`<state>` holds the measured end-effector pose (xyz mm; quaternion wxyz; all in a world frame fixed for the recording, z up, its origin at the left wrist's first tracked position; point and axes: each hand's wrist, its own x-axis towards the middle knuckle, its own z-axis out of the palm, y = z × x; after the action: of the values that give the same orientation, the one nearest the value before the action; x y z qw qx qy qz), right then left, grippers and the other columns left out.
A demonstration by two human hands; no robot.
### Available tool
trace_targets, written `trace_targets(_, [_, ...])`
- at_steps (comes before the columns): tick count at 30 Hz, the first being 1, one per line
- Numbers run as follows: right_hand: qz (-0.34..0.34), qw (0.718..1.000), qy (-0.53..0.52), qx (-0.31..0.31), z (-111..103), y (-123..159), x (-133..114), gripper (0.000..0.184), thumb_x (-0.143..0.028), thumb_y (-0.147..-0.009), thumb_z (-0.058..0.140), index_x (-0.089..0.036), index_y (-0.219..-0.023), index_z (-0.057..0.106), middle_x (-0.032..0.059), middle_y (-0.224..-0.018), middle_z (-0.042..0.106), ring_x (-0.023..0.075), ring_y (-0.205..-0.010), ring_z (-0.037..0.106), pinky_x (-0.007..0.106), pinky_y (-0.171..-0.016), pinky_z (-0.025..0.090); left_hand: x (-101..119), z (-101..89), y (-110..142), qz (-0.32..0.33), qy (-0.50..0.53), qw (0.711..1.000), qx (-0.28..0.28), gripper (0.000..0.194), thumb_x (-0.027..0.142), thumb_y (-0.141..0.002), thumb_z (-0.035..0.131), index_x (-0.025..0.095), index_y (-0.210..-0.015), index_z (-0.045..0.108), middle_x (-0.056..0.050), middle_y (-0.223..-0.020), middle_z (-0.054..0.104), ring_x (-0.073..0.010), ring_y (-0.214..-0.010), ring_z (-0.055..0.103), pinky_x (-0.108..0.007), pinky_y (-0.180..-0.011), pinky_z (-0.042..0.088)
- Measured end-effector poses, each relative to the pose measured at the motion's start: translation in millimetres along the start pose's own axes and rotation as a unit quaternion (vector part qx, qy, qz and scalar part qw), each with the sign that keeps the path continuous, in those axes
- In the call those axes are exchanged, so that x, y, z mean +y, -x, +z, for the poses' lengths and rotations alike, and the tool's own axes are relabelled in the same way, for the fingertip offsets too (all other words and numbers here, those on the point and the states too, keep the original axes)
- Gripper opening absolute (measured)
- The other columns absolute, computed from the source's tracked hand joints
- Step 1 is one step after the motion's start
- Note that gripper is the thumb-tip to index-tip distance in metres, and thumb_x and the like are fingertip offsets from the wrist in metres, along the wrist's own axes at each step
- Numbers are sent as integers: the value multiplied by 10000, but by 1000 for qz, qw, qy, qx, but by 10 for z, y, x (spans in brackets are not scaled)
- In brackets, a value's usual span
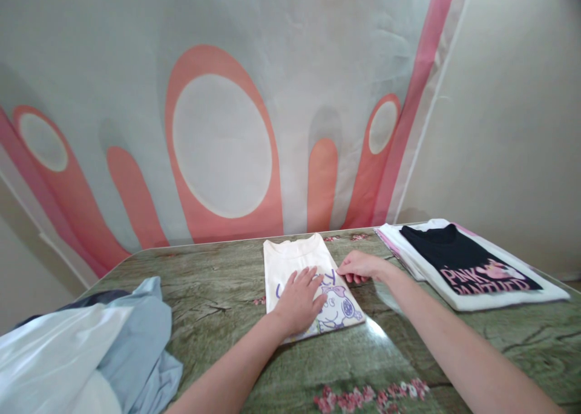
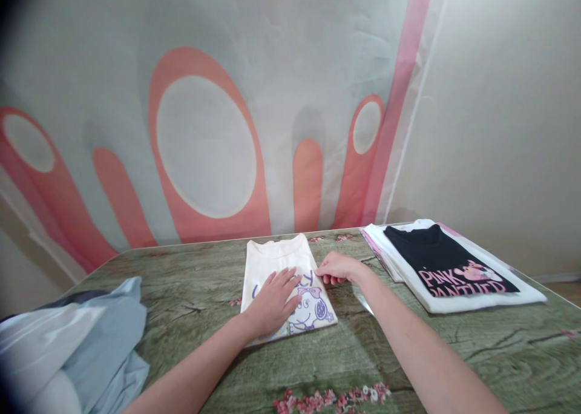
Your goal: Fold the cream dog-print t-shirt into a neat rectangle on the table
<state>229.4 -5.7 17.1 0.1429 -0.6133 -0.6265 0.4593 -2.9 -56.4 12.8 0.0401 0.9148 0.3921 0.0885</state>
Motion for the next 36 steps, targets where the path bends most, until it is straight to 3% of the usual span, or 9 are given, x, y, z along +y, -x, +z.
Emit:
trace_targets(6, [17, 999, 29, 41, 56, -6, -31, 187, -235, -632, 570, -151, -468, 535, -29, -392, 509, 57, -329, 414, 168, -309, 202, 15, -10, 9, -2, -5, 1000, 3, 490, 462, -923, 194, 261, -1357, 302, -49, -1448, 246, -235, -1325, 202, -473, -1066, 150])
trace_targets(11, [33, 995, 61, 66, 73, -81, 11, 209, -244, -624, 576, -160, -444, 513, -34, -317, 455, 72, -298, 395, 182, -310, 218, 38, -27, 7, -33, -15, 999, -6, 505, 506, -907, 189, 305, -1360, 285, -28, -1458, 221, -295, -1329, 162, -567, -1031, 141])
trace_targets(15, [34, 994, 76, 65, 106, -86, -12, 165, -209, -600, 602, -154, -464, 528, -21, -360, 504, 92, -330, 468, 178, -314, 258, 64, -43, 13, -53, -9, 998, -24, 521, 537, -894, 188, 333, -1367, 263, -11, -1467, 195, -336, -1329, 124, -619, -1002, 131])
trace_targets(20, [18, 997, 65, 48, 34, -33, -5, 68, -213, -648, 604, -149, -625, 600, 1, -517, 617, 102, -407, 553, 163, -342, 310, 32, -99, 8, -54, 12, 998, -42, 537, 552, -895, 142, 326, -1366, 270, -11, -1467, 194, -318, -1336, 114, -599, -1015, 119])
trace_targets(25, [-27, 983, 74, 168, 14, -117, 26, 134, -245, -775, 511, -145, -800, 596, 36, -708, 660, 97, -541, 585, 168, -438, 360, -113, -122, -24, -58, 3, 998, -28, 547, 508, -918, 94, 262, -1351, 320, -44, -1451, 242, -240, -1344, 131, -500, -1064, 86])
trace_targets(28, [-61, 966, 91, 235, 82, -181, 29, 164, -303, -776, 536, -155, -812, 597, 55, -809, 661, 129, -693, 590, 199, -558, 389, -175, -81, -31, -46, -7, 999, -20, 546, 515, -918, 121, 252, -1359, 307, -54, -1454, 231, -236, -1341, 146, -479, -1066, 102])
trace_targets(32, [-98, 947, 149, 269, 147, -233, 50, 155, -323, -719, 612, -175, -765, 614, 40, -794, 660, 146, -714, 575, 224, -620, 377, -186, -37, -29, -41, -19, 999, -17, 550, 520, -916, 134, 250, -1373, 279, -59, -1460, 212, -240, -1342, 144, -472, -1064, 115])
trace_targets(36, [-104, 941, 165, 275, 133, -267, 87, 100, -261, -751, 569, -174, -741, 616, 37, -763, 656, 140, -697, 572, 221, -618, 371, -174, -42, -25, -40, -27, 999, -18, 544, 514, -918, 139, 251, -1374, 275, -57, -1461, 212, -238, -1340, 152, -463, -1063, 123])
